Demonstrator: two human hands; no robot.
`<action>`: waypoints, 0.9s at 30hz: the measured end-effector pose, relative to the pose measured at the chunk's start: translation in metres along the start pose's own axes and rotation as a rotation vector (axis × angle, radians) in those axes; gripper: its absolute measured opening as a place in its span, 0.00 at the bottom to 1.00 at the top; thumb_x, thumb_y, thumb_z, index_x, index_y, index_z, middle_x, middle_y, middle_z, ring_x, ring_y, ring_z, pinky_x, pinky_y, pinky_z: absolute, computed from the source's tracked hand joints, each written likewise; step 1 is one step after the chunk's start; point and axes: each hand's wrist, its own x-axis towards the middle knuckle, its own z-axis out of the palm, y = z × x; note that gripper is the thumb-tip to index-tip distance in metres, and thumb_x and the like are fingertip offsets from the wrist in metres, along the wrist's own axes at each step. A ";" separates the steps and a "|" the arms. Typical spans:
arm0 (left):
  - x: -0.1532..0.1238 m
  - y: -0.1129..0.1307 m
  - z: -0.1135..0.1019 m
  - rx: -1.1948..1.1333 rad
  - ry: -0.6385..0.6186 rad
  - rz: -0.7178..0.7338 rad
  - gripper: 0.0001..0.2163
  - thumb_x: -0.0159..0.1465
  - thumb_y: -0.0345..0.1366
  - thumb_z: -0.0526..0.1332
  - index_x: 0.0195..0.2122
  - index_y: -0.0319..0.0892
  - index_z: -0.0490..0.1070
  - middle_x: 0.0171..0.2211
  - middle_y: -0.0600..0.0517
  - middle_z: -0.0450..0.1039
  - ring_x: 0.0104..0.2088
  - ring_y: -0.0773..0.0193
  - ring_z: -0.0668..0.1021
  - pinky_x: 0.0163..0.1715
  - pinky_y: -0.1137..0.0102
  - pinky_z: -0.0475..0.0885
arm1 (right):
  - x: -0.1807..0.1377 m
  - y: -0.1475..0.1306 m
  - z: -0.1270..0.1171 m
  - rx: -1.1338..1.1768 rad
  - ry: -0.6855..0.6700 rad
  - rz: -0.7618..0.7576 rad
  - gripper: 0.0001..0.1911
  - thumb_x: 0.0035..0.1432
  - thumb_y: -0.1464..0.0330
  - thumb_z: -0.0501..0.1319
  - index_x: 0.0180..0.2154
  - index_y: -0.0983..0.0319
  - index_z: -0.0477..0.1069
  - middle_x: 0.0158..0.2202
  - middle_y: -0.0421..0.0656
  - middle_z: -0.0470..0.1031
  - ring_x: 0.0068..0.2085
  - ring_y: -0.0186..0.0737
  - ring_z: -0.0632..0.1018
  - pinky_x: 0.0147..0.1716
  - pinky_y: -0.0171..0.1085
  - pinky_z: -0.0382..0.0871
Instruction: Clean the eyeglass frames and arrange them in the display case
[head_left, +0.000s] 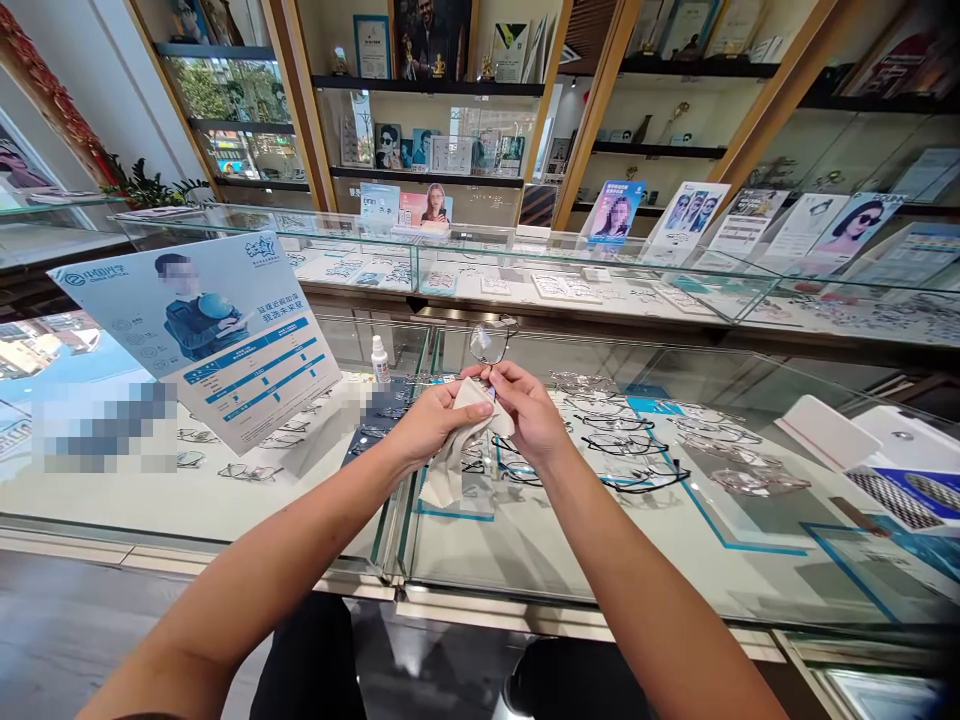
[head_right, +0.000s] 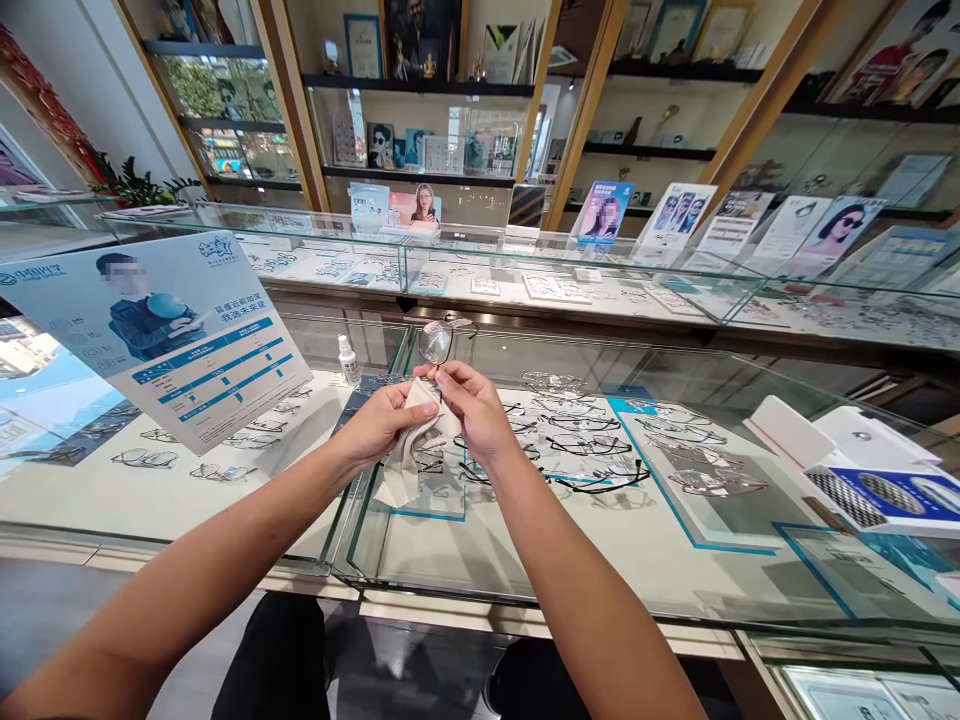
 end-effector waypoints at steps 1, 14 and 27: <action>0.000 0.000 0.000 -0.010 -0.002 -0.009 0.31 0.44 0.49 0.87 0.43 0.37 0.80 0.34 0.49 0.81 0.29 0.66 0.78 0.33 0.72 0.71 | 0.000 0.000 0.000 -0.005 -0.007 -0.004 0.22 0.48 0.50 0.83 0.32 0.56 0.79 0.46 0.44 0.88 0.42 0.43 0.82 0.45 0.41 0.77; -0.004 0.000 0.003 0.223 0.131 0.286 0.30 0.54 0.59 0.80 0.44 0.38 0.79 0.31 0.53 0.78 0.30 0.66 0.74 0.34 0.72 0.69 | -0.006 0.000 0.008 0.053 -0.063 0.012 0.21 0.50 0.52 0.82 0.32 0.56 0.78 0.50 0.45 0.89 0.44 0.45 0.84 0.45 0.42 0.79; 0.001 0.003 -0.004 0.340 -0.038 0.290 0.31 0.63 0.67 0.69 0.40 0.38 0.78 0.34 0.49 0.78 0.33 0.63 0.75 0.37 0.70 0.71 | 0.003 0.005 -0.002 0.130 0.053 0.026 0.18 0.45 0.56 0.83 0.27 0.56 0.79 0.42 0.43 0.90 0.44 0.45 0.85 0.45 0.41 0.79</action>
